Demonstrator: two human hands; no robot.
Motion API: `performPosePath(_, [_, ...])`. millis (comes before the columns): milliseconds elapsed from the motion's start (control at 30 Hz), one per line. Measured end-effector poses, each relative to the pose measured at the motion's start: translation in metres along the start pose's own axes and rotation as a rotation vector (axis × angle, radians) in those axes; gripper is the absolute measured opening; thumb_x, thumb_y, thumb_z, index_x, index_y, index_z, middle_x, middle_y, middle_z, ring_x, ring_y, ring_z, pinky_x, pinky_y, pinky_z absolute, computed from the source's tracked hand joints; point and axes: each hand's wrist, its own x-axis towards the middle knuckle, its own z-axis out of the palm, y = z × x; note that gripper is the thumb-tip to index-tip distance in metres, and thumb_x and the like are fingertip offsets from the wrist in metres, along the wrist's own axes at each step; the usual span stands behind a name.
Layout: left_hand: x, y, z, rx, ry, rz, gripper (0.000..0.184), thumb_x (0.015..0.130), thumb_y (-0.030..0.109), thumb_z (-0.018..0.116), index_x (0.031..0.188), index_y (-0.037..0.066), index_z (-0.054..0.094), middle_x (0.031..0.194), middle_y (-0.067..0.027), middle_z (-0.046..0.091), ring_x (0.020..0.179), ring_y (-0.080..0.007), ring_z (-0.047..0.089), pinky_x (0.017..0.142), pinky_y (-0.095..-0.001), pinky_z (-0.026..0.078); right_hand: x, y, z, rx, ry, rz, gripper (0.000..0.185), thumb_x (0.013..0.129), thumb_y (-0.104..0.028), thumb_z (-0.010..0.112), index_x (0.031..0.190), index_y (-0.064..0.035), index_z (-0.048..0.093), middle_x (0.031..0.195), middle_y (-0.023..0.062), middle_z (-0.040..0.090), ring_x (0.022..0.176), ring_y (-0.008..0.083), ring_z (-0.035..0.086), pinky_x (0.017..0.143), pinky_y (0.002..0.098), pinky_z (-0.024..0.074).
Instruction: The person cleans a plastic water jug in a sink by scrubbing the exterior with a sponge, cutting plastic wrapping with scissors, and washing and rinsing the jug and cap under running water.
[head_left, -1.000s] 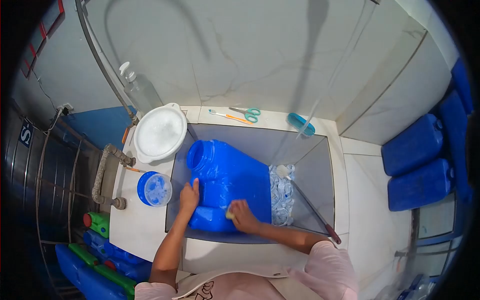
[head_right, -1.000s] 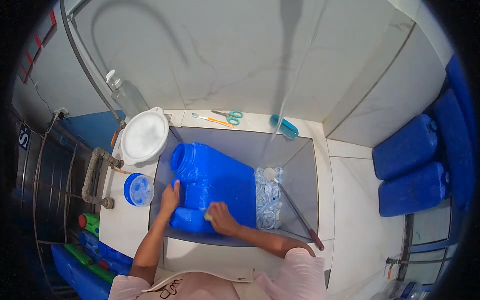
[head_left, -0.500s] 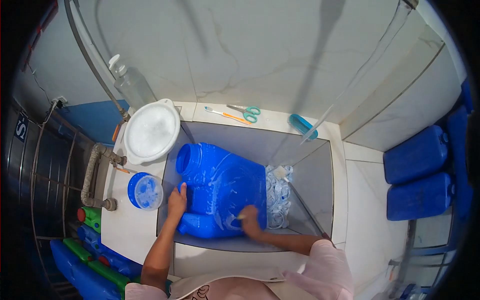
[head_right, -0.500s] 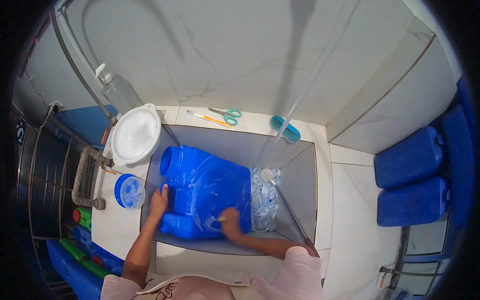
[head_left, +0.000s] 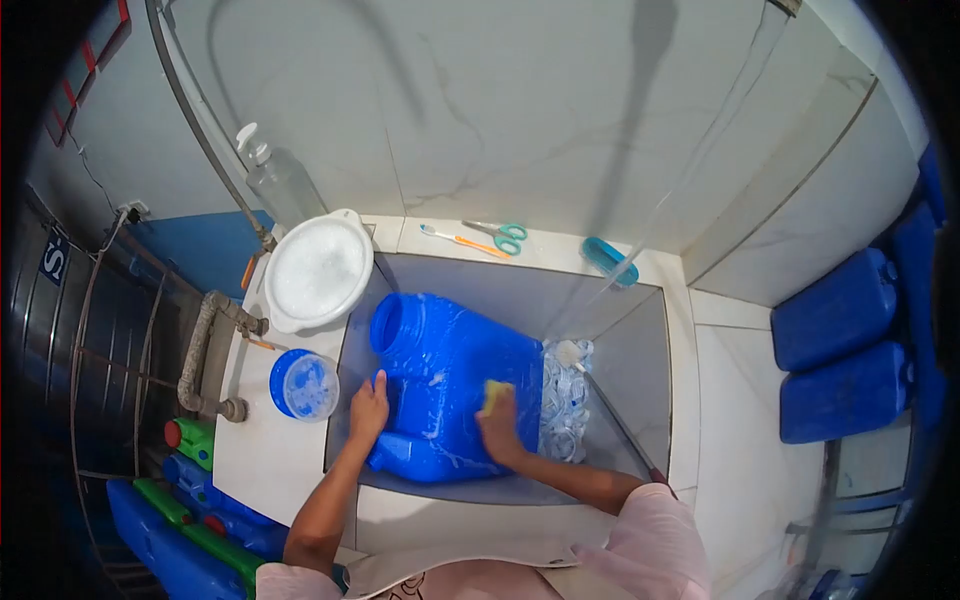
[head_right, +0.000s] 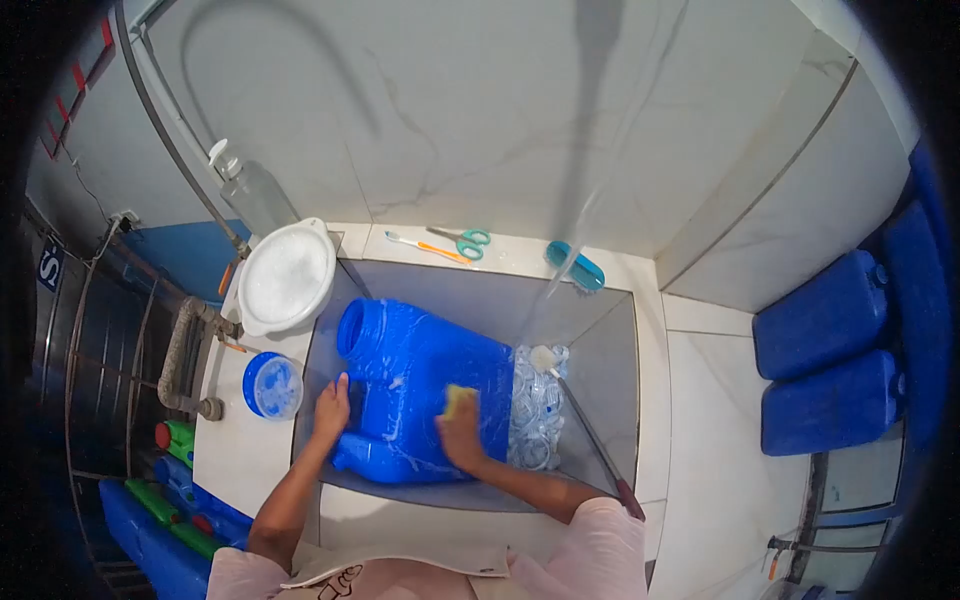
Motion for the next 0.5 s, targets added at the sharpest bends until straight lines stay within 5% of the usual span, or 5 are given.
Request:
performPosePath(100, [-0.027, 0.056, -0.016, -0.028, -0.096, 0.110, 0.058, 0.094, 0.047, 0.031, 0.091, -0.004, 0.056, 0.084, -0.0332, 0.058, 0.085, -0.0496, 0.055, 0.075, -0.0532, 0.041, 0.069, -0.079, -0.035, -0.434, 0.155, -0.420, 0.053, 0.084, -0.018, 0.054, 0.128, 0.0073, 0.037, 0.126, 0.0299, 0.038, 0.125, 0.0454, 0.032, 0.105, 0.0523, 0.0238])
performPosePath(167, [-0.034, 0.064, -0.011, -0.034, -0.089, 0.198, 0.053, 0.095, 0.045, 0.032, 0.087, -0.002, 0.055, 0.079, -0.0316, 0.057, 0.080, -0.0490, 0.055, 0.070, -0.0541, 0.041, 0.138, -0.093, -0.063, -0.264, 0.267, -0.193, 0.044, 0.089, -0.022, 0.047, 0.123, 0.0059, 0.044, 0.127, 0.0271, 0.041, 0.124, 0.0385, 0.036, 0.103, 0.0453, 0.0296])
performPosePath(233, [-0.045, 0.082, -0.018, 0.047, -0.176, 0.298, 0.048, 0.095, 0.042, 0.035, 0.086, -0.001, 0.054, 0.078, -0.0304, 0.058, 0.079, -0.0478, 0.056, 0.068, -0.0540, 0.041, 0.189, -0.081, -0.119, 0.116, -0.326, 0.172, 0.041, 0.092, -0.029, 0.042, 0.116, 0.0029, 0.051, 0.119, 0.0224, 0.051, 0.114, 0.0330, 0.047, 0.097, 0.0390, 0.0363])
performPosePath(433, [-0.028, 0.113, -0.028, 0.386, -0.364, 0.791, 0.028, 0.091, 0.030, 0.045, 0.089, 0.004, 0.054, 0.098, -0.0243, 0.059, 0.095, -0.0396, 0.055, 0.080, -0.0490, 0.041, 0.160, 0.072, -0.106, 0.220, -1.021, 0.101, 0.043, 0.094, -0.035, 0.039, 0.115, -0.0006, 0.056, 0.112, 0.0113, 0.060, 0.103, 0.0235, 0.054, 0.093, 0.0357, 0.0387])
performPosePath(500, [-0.026, 0.118, -0.018, 0.435, -0.321, 0.923, 0.025, 0.090, 0.027, 0.048, 0.097, 0.004, 0.055, 0.106, -0.0232, 0.058, 0.105, -0.0376, 0.053, 0.088, -0.0471, 0.040, 0.099, 0.118, -0.065, 0.221, -0.618, 0.316, 0.046, 0.093, -0.036, 0.038, 0.120, -0.0011, 0.051, 0.109, 0.0149, 0.060, 0.105, 0.0266, 0.054, 0.095, 0.0351, 0.0376])
